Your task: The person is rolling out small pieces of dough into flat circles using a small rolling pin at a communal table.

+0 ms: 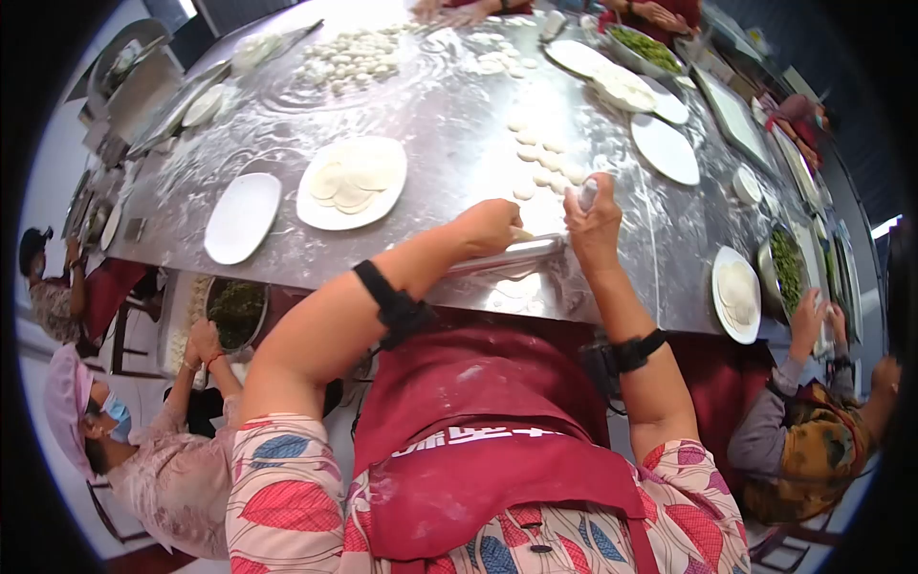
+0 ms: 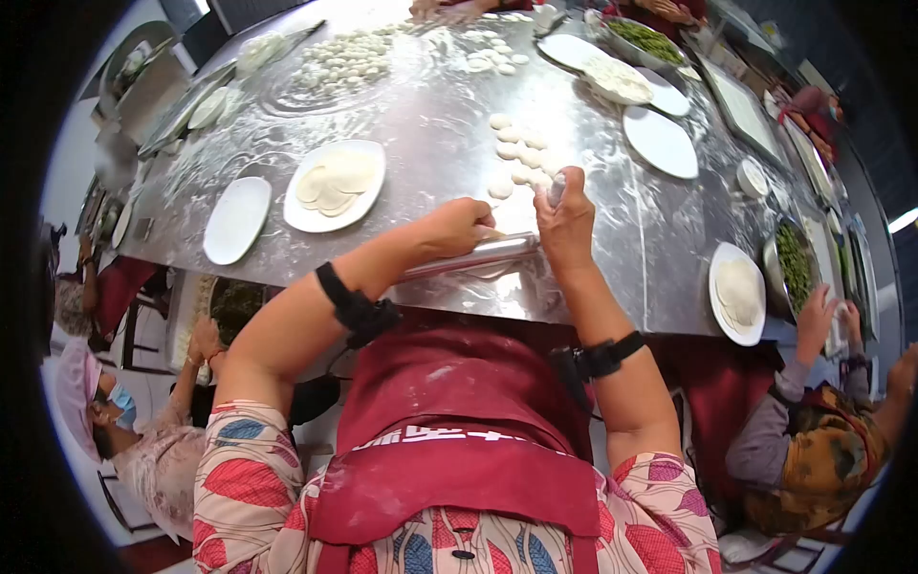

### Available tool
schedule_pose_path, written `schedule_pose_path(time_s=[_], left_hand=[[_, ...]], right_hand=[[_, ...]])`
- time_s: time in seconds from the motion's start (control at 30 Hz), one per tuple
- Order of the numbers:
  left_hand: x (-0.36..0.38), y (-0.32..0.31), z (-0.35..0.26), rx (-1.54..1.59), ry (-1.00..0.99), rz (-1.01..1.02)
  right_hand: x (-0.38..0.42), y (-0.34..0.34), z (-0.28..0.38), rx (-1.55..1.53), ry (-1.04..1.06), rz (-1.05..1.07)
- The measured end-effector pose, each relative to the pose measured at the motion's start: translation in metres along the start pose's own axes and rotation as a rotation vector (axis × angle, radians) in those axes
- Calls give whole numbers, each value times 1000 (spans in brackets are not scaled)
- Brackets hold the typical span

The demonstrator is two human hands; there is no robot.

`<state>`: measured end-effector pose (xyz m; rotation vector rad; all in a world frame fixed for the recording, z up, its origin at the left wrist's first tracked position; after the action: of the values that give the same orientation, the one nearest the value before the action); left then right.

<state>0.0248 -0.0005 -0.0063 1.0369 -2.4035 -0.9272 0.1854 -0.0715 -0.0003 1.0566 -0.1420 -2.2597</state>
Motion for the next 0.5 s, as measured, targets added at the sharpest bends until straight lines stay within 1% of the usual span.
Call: schedule_pose_path(time_s=[0.07,0.1,0.13,0.17,0.2,0.23,0.27,0.37,0.4,0.43,0.47,0.5], left_hand=[[-2,2,4,-29,26,-20],[-5,-1,10,-24,21,-21],[-1,0,7,-50,22,-27],[4,-3,4,-72,20,-28],[8,-5,2,-104,-17,-44],[12,-9,2,-135,-53,-54],[14,-13,6,-65,-108,-104],[21,5,16,143,-38,-1],[22,14,29,167,-13,-64],[29,32,35,222,23,-68],[36,54,41,199,79,-134],[37,74,57,189,53,-166]], right_hand=[[-13,-14,3,-28,107,-38],[-9,-5,15,-9,49,-2],[0,-1,-4,-24,135,-53],[12,14,4,-133,-124,28],[24,28,12,-116,-116,17],[33,41,20,-33,10,-2],[44,49,24,-171,-244,38],[58,58,33,-249,-228,36],[58,57,32,-251,-244,37],[57,56,31,-247,-232,34],[55,54,28,-245,-218,32],[52,52,26,-242,-204,28]])
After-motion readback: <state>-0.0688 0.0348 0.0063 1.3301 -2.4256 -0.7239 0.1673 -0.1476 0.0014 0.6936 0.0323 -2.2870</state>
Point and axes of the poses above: each hand's wrist, its own x-axis away from the middle knuckle, its own y-axis out of the back of the hand, z = x × y, the point moved 4 cm from there along -x, towards the middle knuckle, and after that the axes turned 9 degrees about -z, right-handed, at the moved point
